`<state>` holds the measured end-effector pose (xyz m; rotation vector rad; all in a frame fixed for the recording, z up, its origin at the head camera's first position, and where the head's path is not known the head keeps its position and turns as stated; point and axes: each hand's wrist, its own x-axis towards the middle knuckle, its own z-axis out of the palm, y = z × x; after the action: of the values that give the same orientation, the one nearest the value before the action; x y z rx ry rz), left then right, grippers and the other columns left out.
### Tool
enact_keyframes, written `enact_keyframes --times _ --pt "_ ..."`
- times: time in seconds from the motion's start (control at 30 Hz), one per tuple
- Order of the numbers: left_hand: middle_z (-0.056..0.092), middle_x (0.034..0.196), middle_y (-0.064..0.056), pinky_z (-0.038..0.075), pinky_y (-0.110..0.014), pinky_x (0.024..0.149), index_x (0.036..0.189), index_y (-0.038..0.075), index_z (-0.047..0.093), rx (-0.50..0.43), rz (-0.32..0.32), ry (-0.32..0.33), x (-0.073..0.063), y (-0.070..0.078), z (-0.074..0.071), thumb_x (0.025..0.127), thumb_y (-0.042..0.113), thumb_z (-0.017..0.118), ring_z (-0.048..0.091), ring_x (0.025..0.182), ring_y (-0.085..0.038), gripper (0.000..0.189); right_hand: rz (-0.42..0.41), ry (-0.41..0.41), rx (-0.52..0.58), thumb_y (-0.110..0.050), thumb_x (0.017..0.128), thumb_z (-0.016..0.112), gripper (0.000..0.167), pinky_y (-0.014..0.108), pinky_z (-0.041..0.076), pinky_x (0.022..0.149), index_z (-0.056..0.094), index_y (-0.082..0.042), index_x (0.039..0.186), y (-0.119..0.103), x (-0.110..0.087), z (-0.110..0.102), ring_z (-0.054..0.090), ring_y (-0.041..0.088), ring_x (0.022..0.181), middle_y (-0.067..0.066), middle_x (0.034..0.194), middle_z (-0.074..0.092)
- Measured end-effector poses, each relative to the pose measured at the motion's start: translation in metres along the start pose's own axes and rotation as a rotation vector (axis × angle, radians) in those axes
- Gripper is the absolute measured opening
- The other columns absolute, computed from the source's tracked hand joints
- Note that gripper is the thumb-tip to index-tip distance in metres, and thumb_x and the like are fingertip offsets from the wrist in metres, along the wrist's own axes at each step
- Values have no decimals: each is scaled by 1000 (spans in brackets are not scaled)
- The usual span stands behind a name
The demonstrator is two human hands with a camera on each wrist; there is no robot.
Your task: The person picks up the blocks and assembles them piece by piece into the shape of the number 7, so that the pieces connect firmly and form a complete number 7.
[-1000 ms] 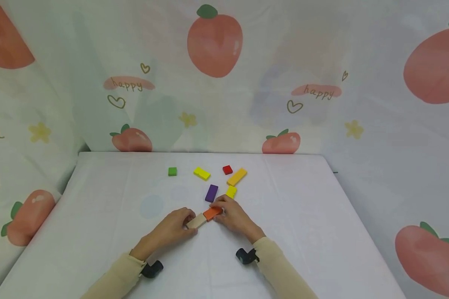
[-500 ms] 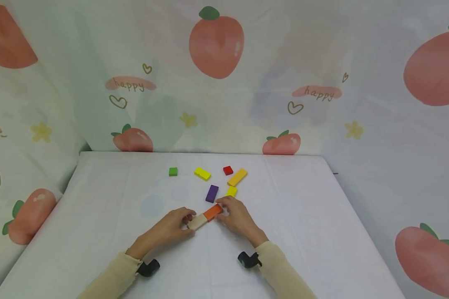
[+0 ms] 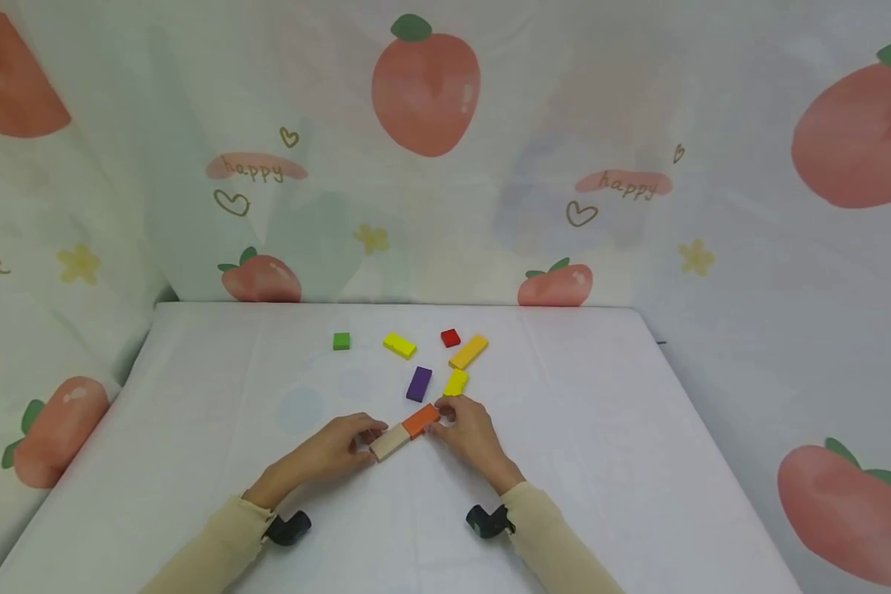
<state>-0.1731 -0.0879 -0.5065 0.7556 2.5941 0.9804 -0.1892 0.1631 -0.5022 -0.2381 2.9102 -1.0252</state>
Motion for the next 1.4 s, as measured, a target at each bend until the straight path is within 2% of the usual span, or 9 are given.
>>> enact_keyframes --times 0.4,0.67,1.07,1.4 --pt "65 111 -1 49 -24 78 127 7 63 -5 17 3 3 1 0 88 8 72 58 97 -14 41 28 -6 21 -20 83 79 32 27 49 77 71 -10 112 1 5 2 56 13 86 1 98 69" --pt "65 109 2 47 -23 78 127 10 63 19 -3 8 6 1 1 87 14 74 56 96 -11 42 52 -13 28 -20 84 78 32 28 47 78 71 -11 114 1 8 2 54 14 86 1 98 68" --pt "65 109 4 48 -26 81 126 11 64 27 -14 15 5 2 1 87 17 75 56 96 -11 41 34 -1 25 -19 84 77 32 29 48 78 71 -11 115 0 9 5 56 14 86 2 101 69" --pt "65 109 4 48 -25 80 126 11 64 21 -5 9 5 0 2 88 19 74 56 96 -10 41 42 2 23 -20 85 76 33 29 47 78 70 -11 116 0 10 6 54 15 86 2 101 69"
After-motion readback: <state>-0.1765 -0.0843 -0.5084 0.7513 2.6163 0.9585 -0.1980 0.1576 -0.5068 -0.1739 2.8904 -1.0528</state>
